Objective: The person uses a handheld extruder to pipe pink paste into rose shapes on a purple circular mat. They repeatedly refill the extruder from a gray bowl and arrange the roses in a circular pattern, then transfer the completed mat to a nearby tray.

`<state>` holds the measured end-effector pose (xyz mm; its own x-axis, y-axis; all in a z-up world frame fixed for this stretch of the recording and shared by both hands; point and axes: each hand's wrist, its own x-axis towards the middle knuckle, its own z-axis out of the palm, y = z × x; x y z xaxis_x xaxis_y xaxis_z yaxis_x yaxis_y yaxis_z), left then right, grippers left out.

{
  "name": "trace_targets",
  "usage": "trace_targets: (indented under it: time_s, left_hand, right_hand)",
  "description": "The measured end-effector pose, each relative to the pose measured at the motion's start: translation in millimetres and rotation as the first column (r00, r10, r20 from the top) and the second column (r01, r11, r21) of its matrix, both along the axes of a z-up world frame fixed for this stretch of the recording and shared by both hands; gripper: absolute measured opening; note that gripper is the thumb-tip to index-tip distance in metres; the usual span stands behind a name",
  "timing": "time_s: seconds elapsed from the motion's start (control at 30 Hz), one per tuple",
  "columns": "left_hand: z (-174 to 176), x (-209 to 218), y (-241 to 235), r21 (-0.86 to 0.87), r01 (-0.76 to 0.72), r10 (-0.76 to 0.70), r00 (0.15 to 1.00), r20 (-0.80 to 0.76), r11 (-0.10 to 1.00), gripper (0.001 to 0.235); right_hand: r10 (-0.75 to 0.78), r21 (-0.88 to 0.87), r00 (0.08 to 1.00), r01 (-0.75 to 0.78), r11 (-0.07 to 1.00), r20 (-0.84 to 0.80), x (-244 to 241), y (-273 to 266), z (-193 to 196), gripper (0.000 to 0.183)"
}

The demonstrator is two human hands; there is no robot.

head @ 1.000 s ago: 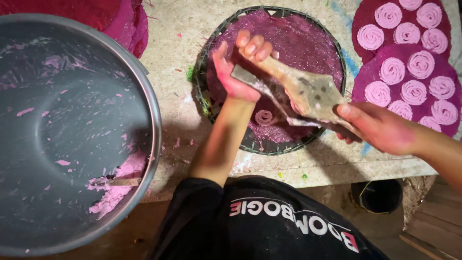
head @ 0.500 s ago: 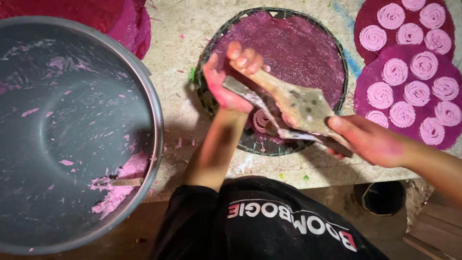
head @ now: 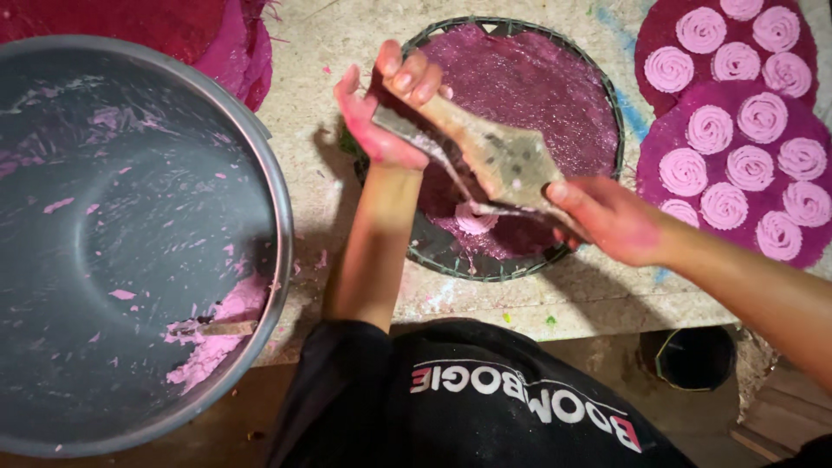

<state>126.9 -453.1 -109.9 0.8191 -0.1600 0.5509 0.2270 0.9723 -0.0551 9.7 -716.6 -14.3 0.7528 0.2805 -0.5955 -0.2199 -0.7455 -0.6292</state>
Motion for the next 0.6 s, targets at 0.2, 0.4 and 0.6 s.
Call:
trace_targets:
  time_s: [0.2, 0.4, 0.6]
  left_hand:
    - [-11.6, -36.9, 3.9, 0.044, -0.054, 0.058, 0.993, -0.1, 0.998, 0.034]
    - [-13.6, -46.7, -54.9, 0.0, -0.026, 0.026, 0.984, -0.179, 1.0, 0.032]
    - [-2.1, -7.1, -68.9, -0.032, 0.024, -0.027, 0.998, -0.065, 0.999, 0.029]
  right_hand:
    - [-0.066, 0.038, 0.984, 0.073, 0.997, -0.167, -25.3, 4.3, 9.5, 0.079]
    - [-0.119, -0.228, 0.982, 0.083, 0.97, -0.149, -35.4, -35.6, 26.0, 0.076]
    - [-0.23, -0.102, 0.973, 0.23, 0.968, 0.005, -18.8, -45.7, 23.0, 0.066]
